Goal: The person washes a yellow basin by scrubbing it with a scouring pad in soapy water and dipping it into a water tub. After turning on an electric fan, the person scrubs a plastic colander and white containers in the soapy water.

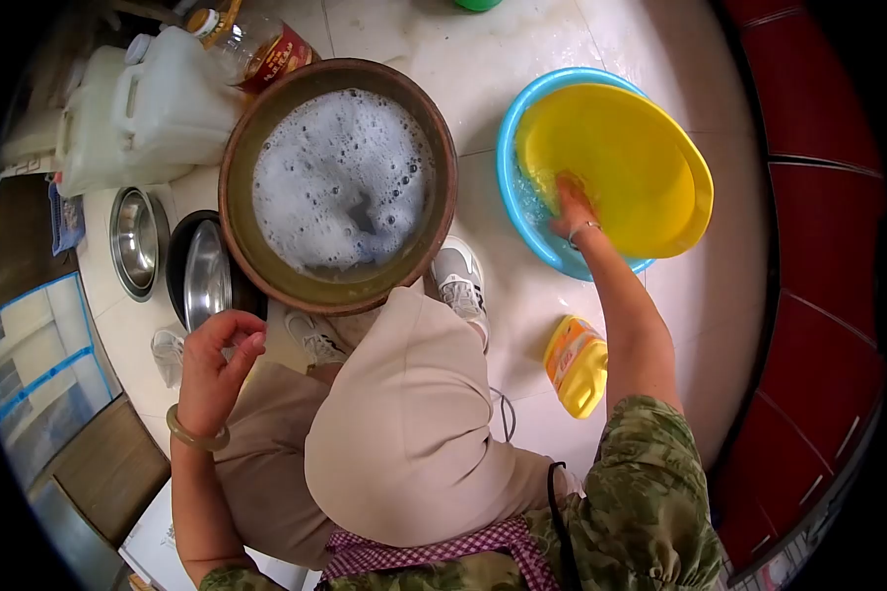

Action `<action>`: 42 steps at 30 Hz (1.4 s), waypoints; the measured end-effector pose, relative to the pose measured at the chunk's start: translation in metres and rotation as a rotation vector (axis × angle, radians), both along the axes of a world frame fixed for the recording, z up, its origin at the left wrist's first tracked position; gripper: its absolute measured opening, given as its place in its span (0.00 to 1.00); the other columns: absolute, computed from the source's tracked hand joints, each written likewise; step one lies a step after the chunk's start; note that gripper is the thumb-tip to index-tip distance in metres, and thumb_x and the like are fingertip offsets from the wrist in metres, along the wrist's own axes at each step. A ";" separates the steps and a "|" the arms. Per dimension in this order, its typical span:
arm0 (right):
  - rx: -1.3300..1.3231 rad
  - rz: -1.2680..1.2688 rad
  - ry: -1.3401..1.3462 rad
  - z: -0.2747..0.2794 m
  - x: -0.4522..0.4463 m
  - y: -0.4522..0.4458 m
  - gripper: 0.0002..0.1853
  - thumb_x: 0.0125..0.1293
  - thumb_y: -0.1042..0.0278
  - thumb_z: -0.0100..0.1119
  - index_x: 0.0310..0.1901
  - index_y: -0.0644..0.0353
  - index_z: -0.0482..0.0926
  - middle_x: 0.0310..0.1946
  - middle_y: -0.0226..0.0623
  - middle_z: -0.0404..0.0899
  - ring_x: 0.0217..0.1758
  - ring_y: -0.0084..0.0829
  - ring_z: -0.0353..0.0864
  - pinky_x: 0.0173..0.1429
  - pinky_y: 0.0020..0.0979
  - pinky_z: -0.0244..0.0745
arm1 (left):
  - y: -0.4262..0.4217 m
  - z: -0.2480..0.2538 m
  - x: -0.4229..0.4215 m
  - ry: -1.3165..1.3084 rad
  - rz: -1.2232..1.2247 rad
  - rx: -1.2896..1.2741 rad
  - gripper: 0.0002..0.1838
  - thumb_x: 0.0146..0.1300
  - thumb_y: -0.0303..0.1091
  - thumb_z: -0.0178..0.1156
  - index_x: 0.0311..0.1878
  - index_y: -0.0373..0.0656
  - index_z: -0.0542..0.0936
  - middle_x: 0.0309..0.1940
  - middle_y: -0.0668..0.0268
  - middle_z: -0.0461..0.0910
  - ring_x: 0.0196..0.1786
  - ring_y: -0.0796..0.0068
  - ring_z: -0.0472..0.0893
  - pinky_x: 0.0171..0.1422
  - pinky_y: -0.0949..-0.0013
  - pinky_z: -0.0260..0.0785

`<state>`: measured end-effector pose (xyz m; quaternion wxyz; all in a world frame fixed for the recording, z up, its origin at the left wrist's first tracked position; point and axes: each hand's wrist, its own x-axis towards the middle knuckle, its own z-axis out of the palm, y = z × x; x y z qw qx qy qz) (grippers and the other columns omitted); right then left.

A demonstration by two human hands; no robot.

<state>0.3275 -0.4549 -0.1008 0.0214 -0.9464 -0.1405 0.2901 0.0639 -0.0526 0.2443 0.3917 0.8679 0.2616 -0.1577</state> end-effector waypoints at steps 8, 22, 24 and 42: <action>-0.088 -0.137 -0.214 -0.065 -0.009 -0.029 0.45 0.52 0.73 0.64 0.72 0.61 0.54 0.74 0.49 0.51 0.75 0.50 0.53 0.76 0.49 0.50 | 0.005 -0.007 -0.009 -0.004 -0.127 0.057 0.07 0.64 0.29 0.59 0.40 0.34 0.79 0.30 0.65 0.80 0.33 0.77 0.82 0.40 0.74 0.72; 1.318 -0.532 0.085 0.017 -0.023 0.071 0.21 0.50 0.75 0.60 0.50 0.64 0.75 0.40 0.35 0.80 0.43 0.30 0.78 0.49 0.29 0.72 | 0.000 0.000 -0.010 -0.032 -0.018 0.004 0.06 0.60 0.26 0.62 0.38 0.34 0.80 0.29 0.64 0.78 0.31 0.75 0.76 0.38 0.72 0.69; 1.284 -0.640 0.188 0.051 -0.025 0.070 0.21 0.52 0.73 0.61 0.50 0.65 0.75 0.42 0.35 0.80 0.43 0.29 0.78 0.49 0.29 0.73 | 0.000 0.001 -0.010 -0.028 -0.013 -0.011 0.06 0.60 0.26 0.62 0.38 0.34 0.80 0.29 0.64 0.78 0.31 0.76 0.76 0.38 0.73 0.69; 0.810 -0.588 -0.208 0.027 -0.050 0.005 0.34 0.58 0.37 0.64 0.44 0.68 0.81 0.37 0.49 0.84 0.41 0.43 0.83 0.45 0.39 0.76 | -0.004 0.013 -0.010 -0.088 -0.037 -0.022 0.06 0.62 0.27 0.61 0.40 0.36 0.79 0.30 0.65 0.78 0.29 0.78 0.74 0.36 0.74 0.68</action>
